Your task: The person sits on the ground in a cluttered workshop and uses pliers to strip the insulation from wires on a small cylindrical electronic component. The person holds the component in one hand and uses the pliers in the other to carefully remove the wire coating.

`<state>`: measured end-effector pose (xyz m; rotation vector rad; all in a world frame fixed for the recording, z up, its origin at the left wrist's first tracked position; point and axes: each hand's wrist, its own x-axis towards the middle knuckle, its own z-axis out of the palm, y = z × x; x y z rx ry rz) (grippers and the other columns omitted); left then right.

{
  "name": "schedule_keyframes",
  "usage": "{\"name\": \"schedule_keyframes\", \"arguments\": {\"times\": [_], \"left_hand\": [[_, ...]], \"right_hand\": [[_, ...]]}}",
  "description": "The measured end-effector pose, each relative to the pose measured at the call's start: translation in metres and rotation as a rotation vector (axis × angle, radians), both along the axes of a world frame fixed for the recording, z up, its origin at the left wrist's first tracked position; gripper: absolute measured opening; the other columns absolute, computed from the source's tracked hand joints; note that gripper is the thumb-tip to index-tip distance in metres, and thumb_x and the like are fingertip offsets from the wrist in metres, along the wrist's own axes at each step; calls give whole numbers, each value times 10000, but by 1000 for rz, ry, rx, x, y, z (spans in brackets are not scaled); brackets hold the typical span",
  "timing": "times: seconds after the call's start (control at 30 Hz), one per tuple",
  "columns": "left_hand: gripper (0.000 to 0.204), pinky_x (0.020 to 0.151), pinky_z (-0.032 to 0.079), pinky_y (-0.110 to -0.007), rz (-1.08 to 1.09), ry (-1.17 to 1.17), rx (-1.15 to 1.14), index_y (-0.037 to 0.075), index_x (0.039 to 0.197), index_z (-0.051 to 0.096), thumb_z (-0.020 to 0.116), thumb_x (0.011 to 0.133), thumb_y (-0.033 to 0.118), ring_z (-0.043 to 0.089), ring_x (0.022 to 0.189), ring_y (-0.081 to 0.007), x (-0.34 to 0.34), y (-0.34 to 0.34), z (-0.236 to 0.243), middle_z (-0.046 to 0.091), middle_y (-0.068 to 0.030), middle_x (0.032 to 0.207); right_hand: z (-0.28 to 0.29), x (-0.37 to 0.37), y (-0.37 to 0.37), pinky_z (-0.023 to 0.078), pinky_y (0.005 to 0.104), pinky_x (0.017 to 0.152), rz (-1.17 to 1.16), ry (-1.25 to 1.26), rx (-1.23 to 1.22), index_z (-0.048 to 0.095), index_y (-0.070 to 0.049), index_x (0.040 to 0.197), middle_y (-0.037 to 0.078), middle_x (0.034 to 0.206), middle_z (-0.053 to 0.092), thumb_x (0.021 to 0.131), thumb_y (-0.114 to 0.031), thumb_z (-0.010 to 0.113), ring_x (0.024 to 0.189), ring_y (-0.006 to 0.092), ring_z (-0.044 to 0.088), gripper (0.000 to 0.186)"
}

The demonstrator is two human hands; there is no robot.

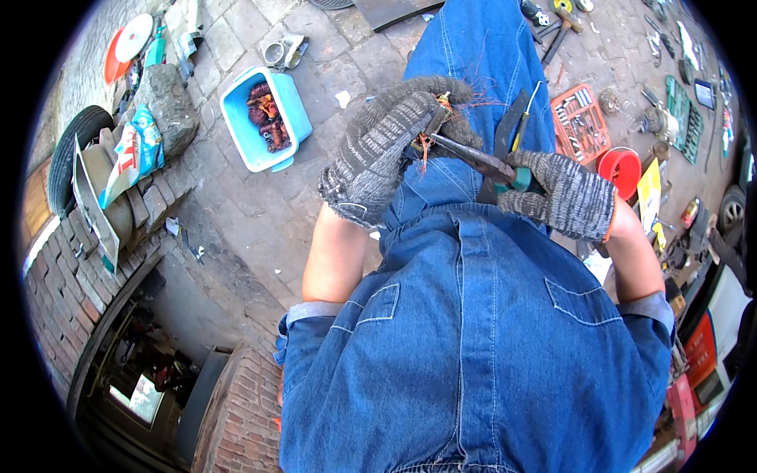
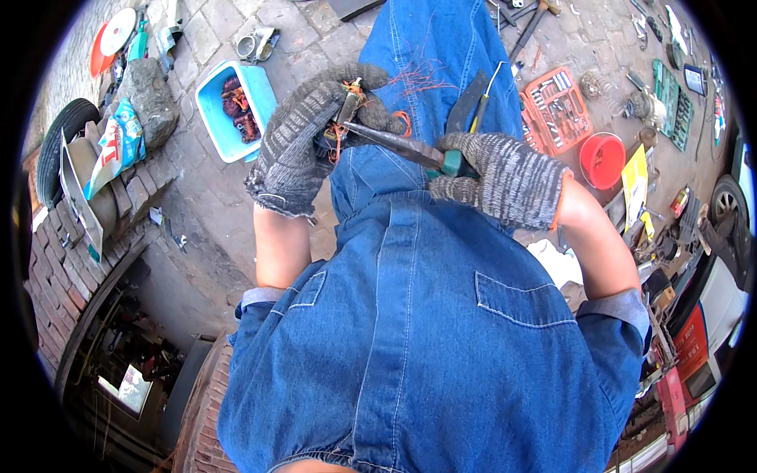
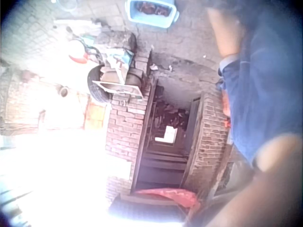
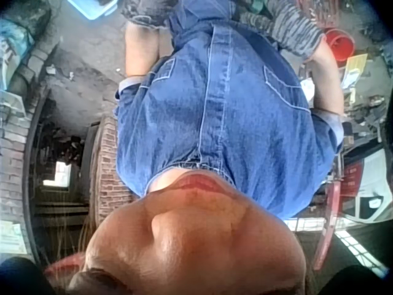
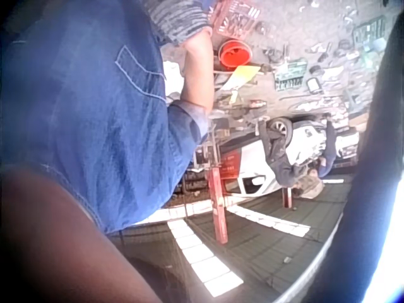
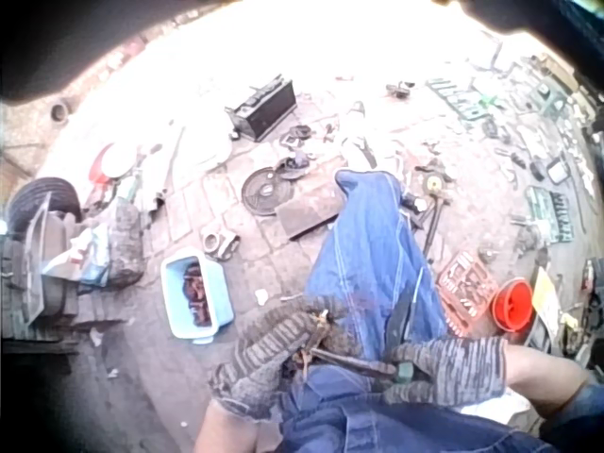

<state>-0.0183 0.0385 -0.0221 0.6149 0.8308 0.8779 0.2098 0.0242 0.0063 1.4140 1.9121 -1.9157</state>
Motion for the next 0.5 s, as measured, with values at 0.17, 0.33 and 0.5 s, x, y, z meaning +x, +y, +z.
{"name": "schedule_keyframes", "arguments": {"times": [0.17, 0.33, 0.5], "left_hand": [[368, 807, 513, -361, -35, 51, 41, -65, 1080, 543, 462, 899, 244, 607, 935, -258, -2, -1, -6, 590, -173, 1049], [385, 796, 506, -436, -32, -95, 20, -73, 1095, 514, 469, 901, 257, 615, 895, -310, 11, 2, 5, 614, -162, 902], [382, 784, 507, -464, -10, -141, -22, -72, 1111, 492, 471, 903, 247, 623, 857, -332, 12, 0, -4, 610, -149, 816]], "right_hand": [[-6, 1, -1, 471, 331, 738, 25, 82, -44, 545, -16, 1038, 141, 870, 609, 786, -311, 658, 829, 254, 598, 404], [-22, -3, -18, 467, 316, 748, -91, 257, -221, 539, -12, 1046, 119, 893, 611, 780, -334, 670, 843, 210, 591, 438], [-32, -16, -26, 483, 352, 723, -157, 100, 289, 541, 1, 1048, 164, 870, 619, 773, -313, 661, 818, 277, 615, 434]]}}
